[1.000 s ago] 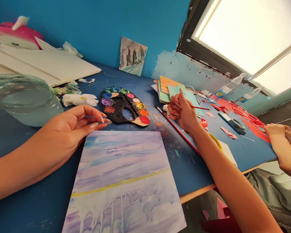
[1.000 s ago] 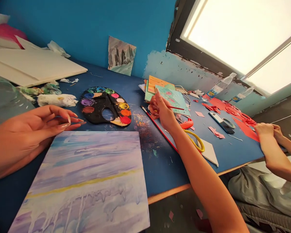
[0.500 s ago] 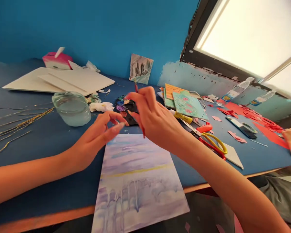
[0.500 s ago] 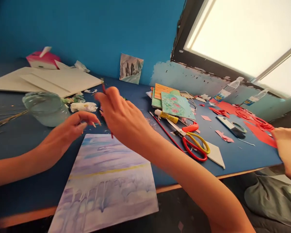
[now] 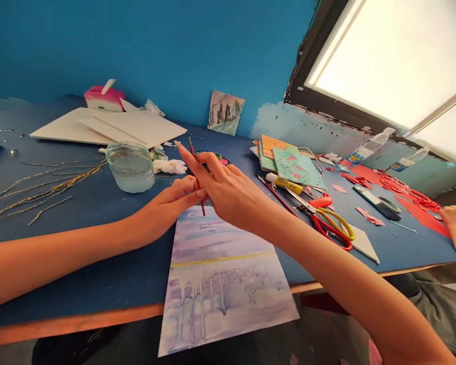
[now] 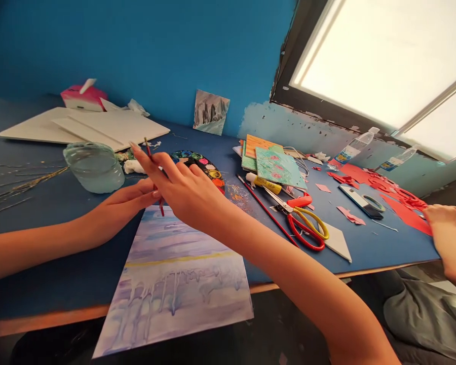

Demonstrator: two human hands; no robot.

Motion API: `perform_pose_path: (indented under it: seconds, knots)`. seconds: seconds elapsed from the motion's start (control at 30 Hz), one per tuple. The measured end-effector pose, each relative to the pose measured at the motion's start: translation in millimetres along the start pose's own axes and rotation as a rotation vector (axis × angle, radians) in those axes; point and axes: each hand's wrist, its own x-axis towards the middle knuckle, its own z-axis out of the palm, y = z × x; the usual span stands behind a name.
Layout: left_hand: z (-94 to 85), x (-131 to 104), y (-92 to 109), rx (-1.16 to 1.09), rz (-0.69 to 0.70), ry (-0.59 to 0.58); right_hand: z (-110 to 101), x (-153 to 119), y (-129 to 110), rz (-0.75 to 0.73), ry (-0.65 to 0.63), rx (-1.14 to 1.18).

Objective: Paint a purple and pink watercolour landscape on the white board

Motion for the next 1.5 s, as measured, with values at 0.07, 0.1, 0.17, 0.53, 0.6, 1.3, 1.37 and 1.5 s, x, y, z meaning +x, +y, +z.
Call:
perform_pose_path:
  seconds: [0.07, 0.1, 0.17, 0.53, 0.6, 1.3, 1.37, 1.5]
  knots:
    - [-0.3, 0.8, -0.6, 0.018, -0.01, 0.028, -13.9, -8.9, 4.4, 0.032, 0.038, -0.046]
    - [-0.5, 1.6, -1.2, 0.02, -0.017, 0.049, -20.8, -17.7, 10.4, 0.08, 0.039, -0.068]
    - [-1.1, 3.8, -2.9, -0.019, -0.041, 0.113, -30.1, -44.8, 28.1, 0.275, -0.011, -0.163]
    - [0.7, 7.6, -4.7, -0.211, -0.152, 0.245, -8.7, -160.3, 81.7, 0.595, -0.405, -0.361]
    - [1.2, 7.4, -5.0, -0.215, -0.185, 0.266, -6.7, -159.3, 89.7, 0.602, -0.421, -0.285]
    - [-3.2, 8.8, -5.9, -0.248, -0.265, 0.214, -32.0, -31.0, 81.9, 0.225, 0.272, 0.707]
    - [-3.3, 8.6, -6.8, -0.206, -0.27, 0.192, -31.8, -24.9, 76.6, 0.247, 0.543, 0.682]
    - [-2.7, 8.1, -5.7, -0.15, -0.251, 0.16, -34.1, 0.5, 79.1, 0.278, 0.861, 0.765]
